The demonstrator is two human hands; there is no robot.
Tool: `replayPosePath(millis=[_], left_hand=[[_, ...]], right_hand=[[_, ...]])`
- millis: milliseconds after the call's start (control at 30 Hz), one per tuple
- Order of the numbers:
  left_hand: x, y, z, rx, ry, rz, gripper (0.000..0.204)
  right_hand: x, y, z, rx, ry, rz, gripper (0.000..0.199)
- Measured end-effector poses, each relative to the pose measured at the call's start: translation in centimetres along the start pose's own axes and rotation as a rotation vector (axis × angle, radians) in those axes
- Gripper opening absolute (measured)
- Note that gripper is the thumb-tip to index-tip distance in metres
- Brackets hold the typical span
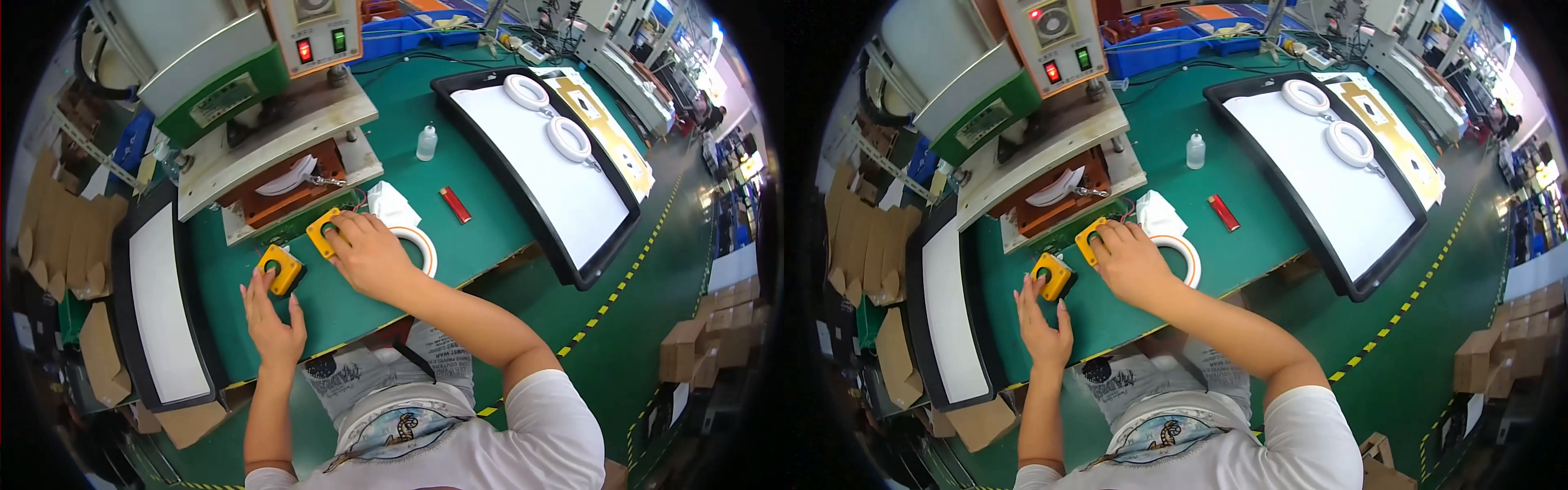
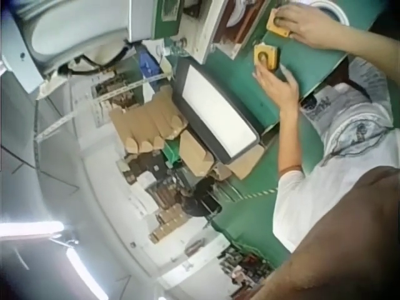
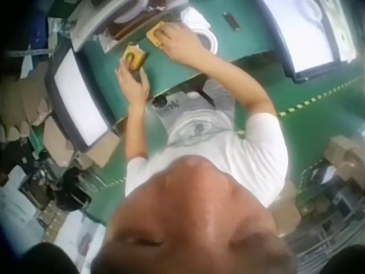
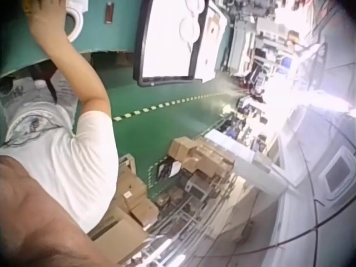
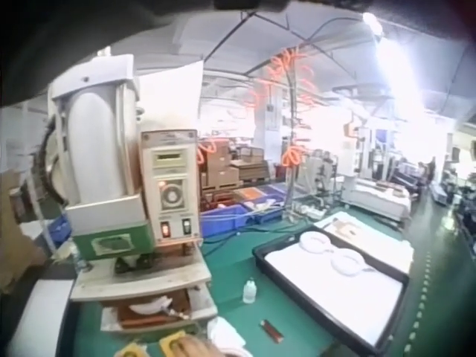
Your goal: The person applies liquid to circular parts, presses them inside a machine, and pulls their cords. The person then arranges the finished parts on a board and carries them across the room.
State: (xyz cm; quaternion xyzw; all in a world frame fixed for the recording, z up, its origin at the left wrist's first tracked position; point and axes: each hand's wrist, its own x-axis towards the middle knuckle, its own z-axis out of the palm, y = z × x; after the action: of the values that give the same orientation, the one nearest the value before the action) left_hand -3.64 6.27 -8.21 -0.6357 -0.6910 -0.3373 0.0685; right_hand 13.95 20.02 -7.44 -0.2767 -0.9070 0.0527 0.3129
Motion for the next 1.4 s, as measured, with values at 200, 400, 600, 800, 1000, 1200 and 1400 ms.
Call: replayPosePath(millis=[200,400,600,800,1000,1200,1400], left_hand=[[-0.7,1.1,-0.1,-0.056,-0.038,-0.032,0.069],[-5.5,4.2,-0.5,-0.384,0.059,-0.251,0.066],[-7.0,6.0,0.9,-0.893,-0.014,-0.385,0.057],[-5.1,7.9,1.8,-1.420,-0.100,-0.805,0.047],[-4.9,9.0,1.5,-1.613,-0.080,-0.935,0.042],[-4.7,9.0,0.7,-1.743,-0.002,-0.931,0.048],[-4.6,8.7,-0.5,-1.727,0.061,-0.844,0.052]], right_hand=[[-1.7,-0.6,-1.8,0.087,-0.033,0.068,0.054],[-8.5,-0.3,-6.0,0.006,-0.068,0.150,0.037],[-10.7,0.5,-5.0,0.086,-0.169,0.170,0.033],[-10.6,-3.3,-4.9,0.255,-0.013,-0.019,0.040],[-10.9,-4.7,-3.8,0.273,0.028,-0.046,0.043],[-10.8,-4.7,-3.3,0.340,0.082,-0.049,0.042],[-11.5,-4.5,-4.0,0.336,0.127,0.146,0.025]])
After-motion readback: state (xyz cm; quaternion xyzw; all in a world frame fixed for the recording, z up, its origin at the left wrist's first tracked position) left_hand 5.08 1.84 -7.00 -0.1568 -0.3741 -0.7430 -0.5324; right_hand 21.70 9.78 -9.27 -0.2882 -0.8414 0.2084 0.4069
